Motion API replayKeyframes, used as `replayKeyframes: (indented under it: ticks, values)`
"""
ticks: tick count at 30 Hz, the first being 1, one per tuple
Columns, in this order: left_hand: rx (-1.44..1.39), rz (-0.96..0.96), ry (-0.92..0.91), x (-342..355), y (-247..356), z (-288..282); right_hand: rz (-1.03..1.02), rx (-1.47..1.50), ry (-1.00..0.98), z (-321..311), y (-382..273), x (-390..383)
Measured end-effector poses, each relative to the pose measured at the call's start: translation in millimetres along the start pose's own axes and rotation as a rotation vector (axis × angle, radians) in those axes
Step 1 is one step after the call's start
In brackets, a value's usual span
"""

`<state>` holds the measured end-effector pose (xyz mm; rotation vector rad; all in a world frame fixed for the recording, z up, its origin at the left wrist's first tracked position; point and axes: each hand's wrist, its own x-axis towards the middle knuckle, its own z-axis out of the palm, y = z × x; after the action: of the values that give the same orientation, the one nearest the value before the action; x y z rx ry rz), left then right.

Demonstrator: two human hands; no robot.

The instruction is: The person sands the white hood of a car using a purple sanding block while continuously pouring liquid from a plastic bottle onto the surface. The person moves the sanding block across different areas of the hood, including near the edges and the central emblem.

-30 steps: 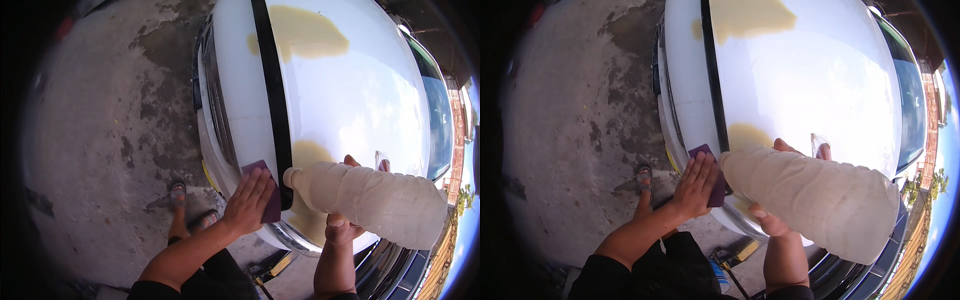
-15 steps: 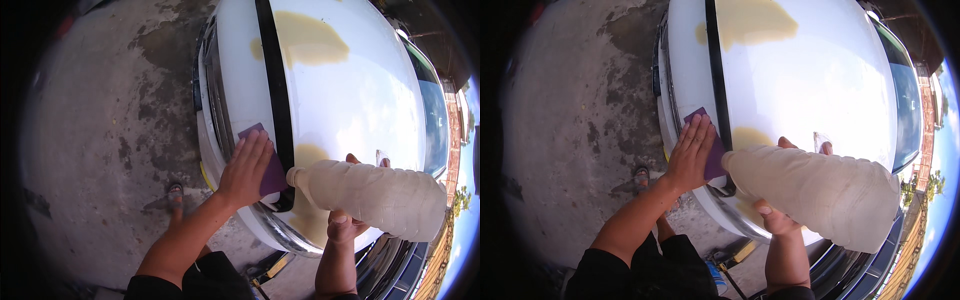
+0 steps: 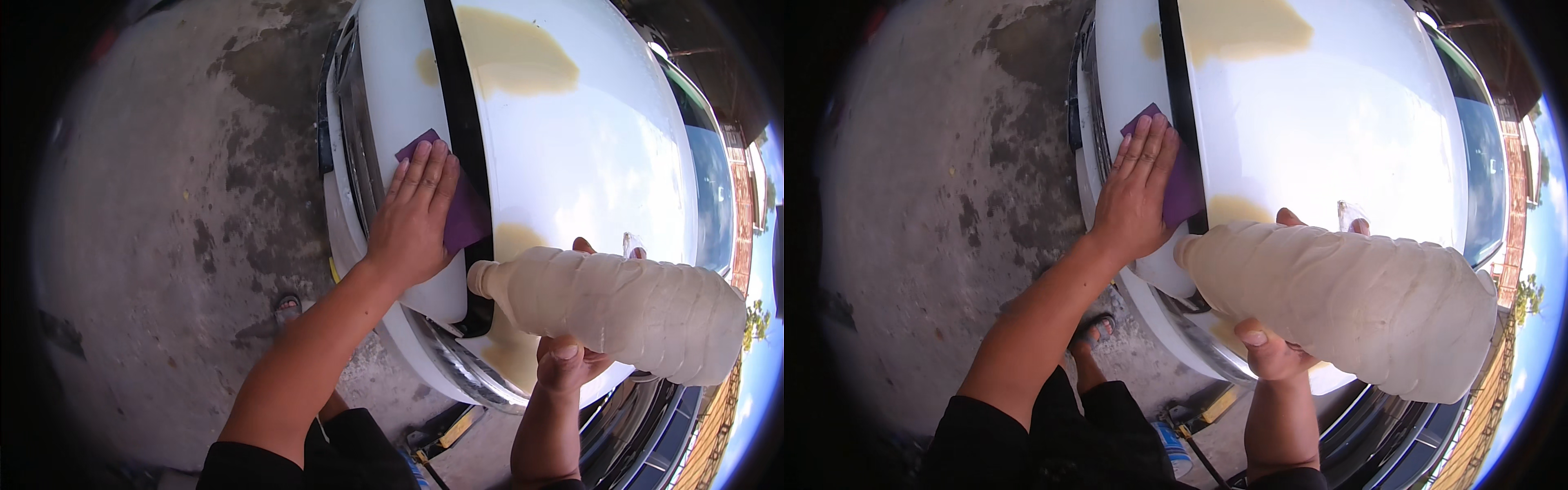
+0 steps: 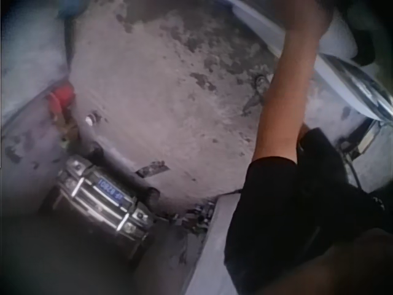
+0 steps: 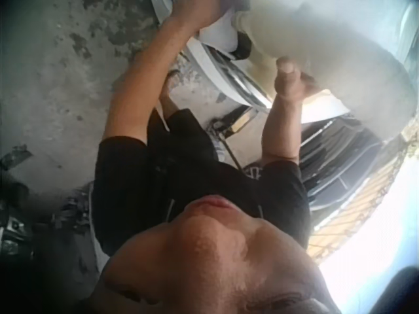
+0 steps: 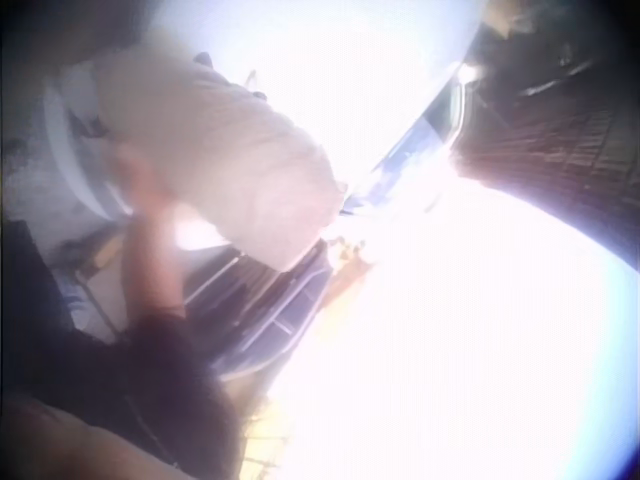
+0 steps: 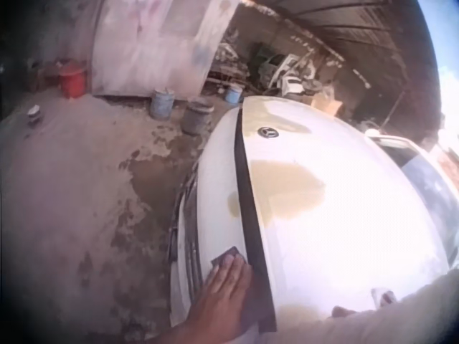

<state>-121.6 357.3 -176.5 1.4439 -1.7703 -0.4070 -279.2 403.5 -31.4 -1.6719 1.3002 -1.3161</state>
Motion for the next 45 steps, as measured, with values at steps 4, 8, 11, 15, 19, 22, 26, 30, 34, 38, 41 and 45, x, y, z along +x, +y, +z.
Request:
replayKeyframes:
  ticks: [4, 8, 11, 15, 19, 22, 26, 30, 34, 38, 41, 45]
  values:
    - [-0.056, -0.081, -0.093, -57, 21, 8, -0.083, -0.022, -0.033, 2, 1, 2]
    - [-0.03, -0.043, -0.004, -12, 6, 2, -0.118, -0.054, -0.044, 0, 2, 9]
    - [-0.036, -0.074, 0.047, 3, 6, 4, -0.113, -0.071, -0.034, 1, 5, 12]
    - [-0.115, -0.142, -0.076, -67, 35, 17, -0.137, -0.063, -0.03, 2, 5, 16]
    - [-0.119, -0.178, 0.066, -21, 14, 8, -0.172, -0.063, -0.052, 11, 11, 27]
    - [-0.079, -0.243, 0.145, -4, 10, 10, -0.173, -0.005, -0.109, 16, 15, 35]
    - [-0.188, -0.335, 0.059, -71, 56, 26, -0.172, 0.035, -0.155, 16, 15, 49]
    - [-0.141, -0.396, 0.232, -7, 27, 16, -0.173, 0.027, -0.201, 19, 18, 52]
    - [-0.159, -0.414, 0.211, -18, 32, 22, -0.191, 0.044, -0.139, 23, 22, 48]
    - [-0.234, -0.472, 0.129, -54, 62, 26, -0.201, 0.003, -0.111, 13, 23, 46]
    - [-0.193, -0.506, 0.254, -4, 33, 16, -0.208, 0.017, -0.126, 13, 20, 48]
    - [-0.173, -0.501, 0.186, -22, 41, 23, -0.227, 0.032, -0.12, 5, 23, 44]
